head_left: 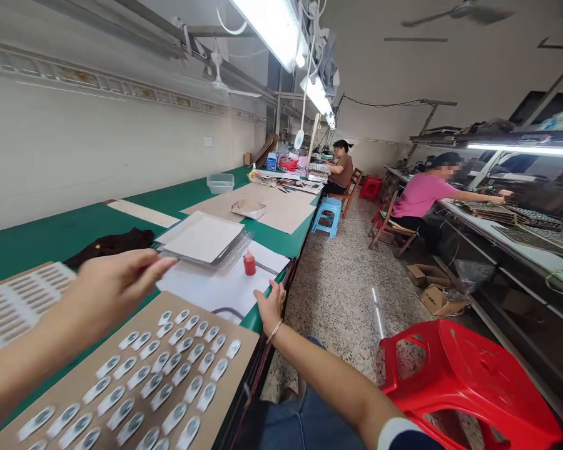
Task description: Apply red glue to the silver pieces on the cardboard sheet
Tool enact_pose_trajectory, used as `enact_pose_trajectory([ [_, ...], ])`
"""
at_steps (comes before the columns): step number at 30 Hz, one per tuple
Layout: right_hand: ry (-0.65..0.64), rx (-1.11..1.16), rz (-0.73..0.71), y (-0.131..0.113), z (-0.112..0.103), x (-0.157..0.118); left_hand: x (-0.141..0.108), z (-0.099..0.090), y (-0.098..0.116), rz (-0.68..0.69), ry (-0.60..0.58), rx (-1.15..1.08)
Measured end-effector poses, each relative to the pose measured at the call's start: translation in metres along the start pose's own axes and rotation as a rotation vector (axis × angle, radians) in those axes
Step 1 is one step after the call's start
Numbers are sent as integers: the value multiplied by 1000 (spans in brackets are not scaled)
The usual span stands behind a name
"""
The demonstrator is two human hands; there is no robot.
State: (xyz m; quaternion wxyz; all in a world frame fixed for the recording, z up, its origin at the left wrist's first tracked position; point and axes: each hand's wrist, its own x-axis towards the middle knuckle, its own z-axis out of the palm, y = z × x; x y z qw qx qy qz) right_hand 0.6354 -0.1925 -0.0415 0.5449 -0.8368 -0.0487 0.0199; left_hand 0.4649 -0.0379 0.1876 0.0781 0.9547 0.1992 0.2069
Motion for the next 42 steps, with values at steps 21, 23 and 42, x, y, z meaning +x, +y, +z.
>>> enact_pose_trajectory([
  [21, -208, -55, -317, -27, 38, 635, 554, 452, 110, -26, -523, 196],
  [23, -187, -41, -224, -39, 63, 684, 571, 472, 105, -97, -550, 218],
  [42, 41, -28, 133, -92, 212, 846, 611, 485, 95, -342, -944, 213],
])
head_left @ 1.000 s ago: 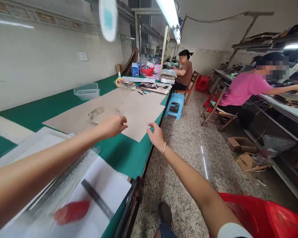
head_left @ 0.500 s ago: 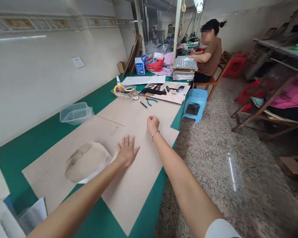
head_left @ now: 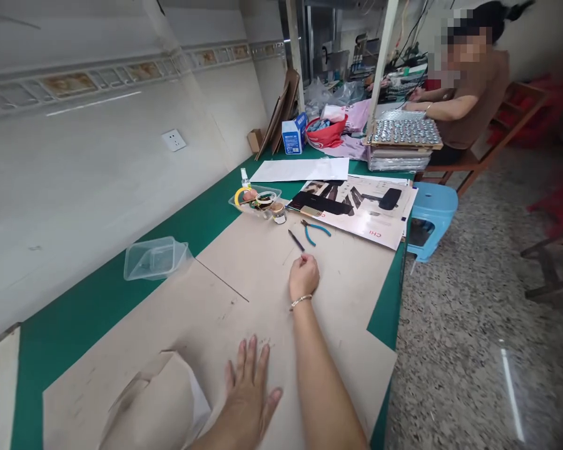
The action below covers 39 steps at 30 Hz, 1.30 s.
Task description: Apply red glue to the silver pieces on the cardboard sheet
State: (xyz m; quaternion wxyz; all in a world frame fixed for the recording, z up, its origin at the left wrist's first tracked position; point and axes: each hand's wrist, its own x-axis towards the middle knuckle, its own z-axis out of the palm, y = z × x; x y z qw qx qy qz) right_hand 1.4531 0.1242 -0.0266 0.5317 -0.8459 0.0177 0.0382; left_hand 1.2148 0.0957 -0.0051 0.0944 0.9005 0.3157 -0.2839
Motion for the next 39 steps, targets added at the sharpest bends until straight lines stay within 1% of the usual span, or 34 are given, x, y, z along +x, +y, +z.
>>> enact_pose_trajectory([
  [1, -8, -10, -14, 0, 1, 0, 9, -12, -2, 49, -20, -26],
  [2, -16, -22, -28, 0, 2, 1, 22, -29, -4, 119, 0, -49],
  [3, -25, -33, -43, 1, 3, 1, 41, -51, -7, 231, 8, -56],
  [4, -34, -46, -57, 1, 4, 1, 64, -77, -10, 280, 115, -54],
  [6, -52, -70, -85, 3, 7, 1, 121, -136, -19, 245, 468, -70],
  [7, -60, -81, -98, 4, 8, 1, 152, -165, -24, 193, 555, -85],
  [8, -69, -91, -112, 5, 9, 1, 183, -191, -30, 151, 614, -100],
  [9, -77, -103, -127, 6, 10, 1, 213, -213, -36, 117, 665, -113],
  [10, -82, -115, -142, 6, 11, 1, 241, -231, -42, 90, 708, -122],
  [11, -85, -128, -154, 6, 12, 2, 266, -245, -46, 69, 742, -129],
  [13, -92, -154, -170, 7, 13, 2, 305, -260, -52, 72, 767, -136],
  [16, -102, -179, -185, 6, 15, 2, 344, -263, -56, 102, 753, -138],
  [19, -106, -194, -204, 6, 16, 1, 365, -259, -60, 124, 751, -132],
  [22, -110, -211, -215, 6, 16, 0, 373, -258, -67, 151, 744, -115],
  [24, -111, -213, -219, 6, 16, 1, 371, -258, -74, 174, 730, -91],
  [26, -113, -215, -219, 6, 16, 1, 363, -256, -83, 200, 715, -59],
  [28, -119, -215, -221, 7, 15, 2, 346, -249, -93, 225, 698, -25],
  [30, -120, -204, -219, 8, 14, 3, 322, -237, -104, 252, 680, 8],
  [32, -113, -182, -213, 8, 13, 4, 291, -220, -116, 284, 663, 38],
  [36, -78, -157, -198, 9, 10, 4, 218, -180, -135, 345, 602, 81],
  [39, -41, -172, -191, 10, 7, 4, 160, -151, -142, 369, 524, 110],
])
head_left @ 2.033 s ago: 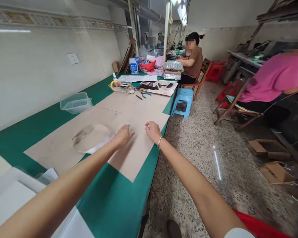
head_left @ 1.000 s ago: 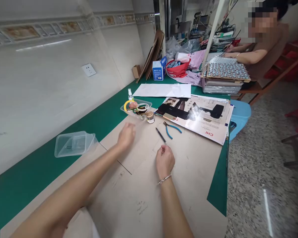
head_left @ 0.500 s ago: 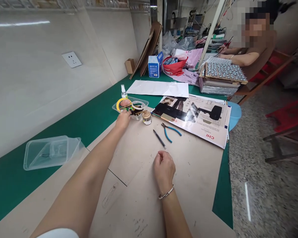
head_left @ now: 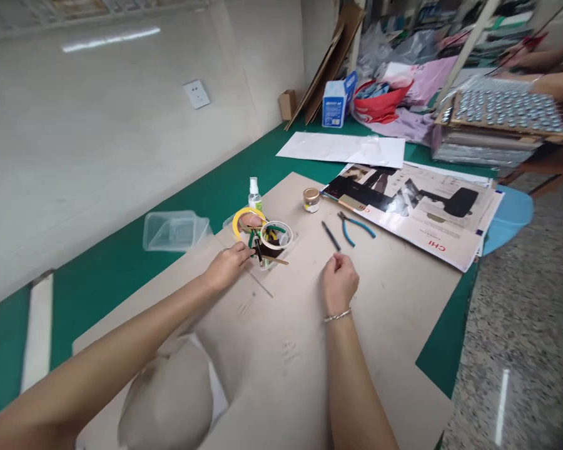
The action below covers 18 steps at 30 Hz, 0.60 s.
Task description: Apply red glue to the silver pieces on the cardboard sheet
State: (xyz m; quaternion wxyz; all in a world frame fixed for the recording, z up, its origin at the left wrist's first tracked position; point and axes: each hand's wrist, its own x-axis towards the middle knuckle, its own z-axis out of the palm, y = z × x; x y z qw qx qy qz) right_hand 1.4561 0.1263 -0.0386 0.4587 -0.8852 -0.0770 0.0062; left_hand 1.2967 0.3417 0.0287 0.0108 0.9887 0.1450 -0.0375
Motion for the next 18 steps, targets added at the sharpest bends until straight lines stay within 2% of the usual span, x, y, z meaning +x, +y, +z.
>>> enact_pose_trajectory([
  [5, -22, -41, -17, 4, 2, -3, -87, -11, 29, 14, -117, 29],
  [11, -31, 5, -59, 11, 7, -11, -165, -24, 68, 61, -216, 129],
  [15, -55, 77, -98, 11, 4, -12, -198, -38, 81, 50, -288, 117],
  [18, -133, 134, -183, 14, -16, -23, -195, -58, 77, 62, -317, 93],
])
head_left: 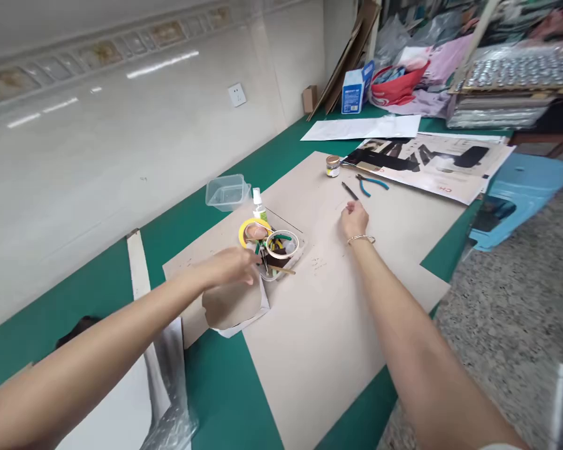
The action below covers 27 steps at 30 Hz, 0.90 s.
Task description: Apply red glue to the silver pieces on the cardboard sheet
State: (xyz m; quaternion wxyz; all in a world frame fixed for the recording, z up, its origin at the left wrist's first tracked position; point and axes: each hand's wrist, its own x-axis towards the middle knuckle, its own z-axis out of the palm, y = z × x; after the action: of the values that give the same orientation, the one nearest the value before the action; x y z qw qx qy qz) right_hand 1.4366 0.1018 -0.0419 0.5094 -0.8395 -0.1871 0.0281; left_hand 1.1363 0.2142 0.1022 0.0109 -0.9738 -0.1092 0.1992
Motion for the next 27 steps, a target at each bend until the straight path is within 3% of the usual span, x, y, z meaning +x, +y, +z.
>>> enact_pose_trajectory([
  [2, -62, 17, -78, -1, -24, -29, 14, -17, -7, -24, 29, -2],
  [5, -133, 6, -193, 1, -70, -105, 53, -36, -10, -107, 102, 73],
  [8, -178, -22, -250, 9, -104, -192, 93, -38, -2, -182, 79, 163],
  [11, -165, -73, -246, 16, -116, -248, 118, -30, 9, -241, 25, 260],
  [14, -147, -141, -272, 18, -113, -265, 127, -23, 12, -276, -19, 349],
  [22, -129, -197, -290, 17, -109, -260, 137, -21, 1, -242, -115, 401],
  [27, -85, -172, -309, 20, -107, -259, 122, -20, -5, -168, -85, 376],
])
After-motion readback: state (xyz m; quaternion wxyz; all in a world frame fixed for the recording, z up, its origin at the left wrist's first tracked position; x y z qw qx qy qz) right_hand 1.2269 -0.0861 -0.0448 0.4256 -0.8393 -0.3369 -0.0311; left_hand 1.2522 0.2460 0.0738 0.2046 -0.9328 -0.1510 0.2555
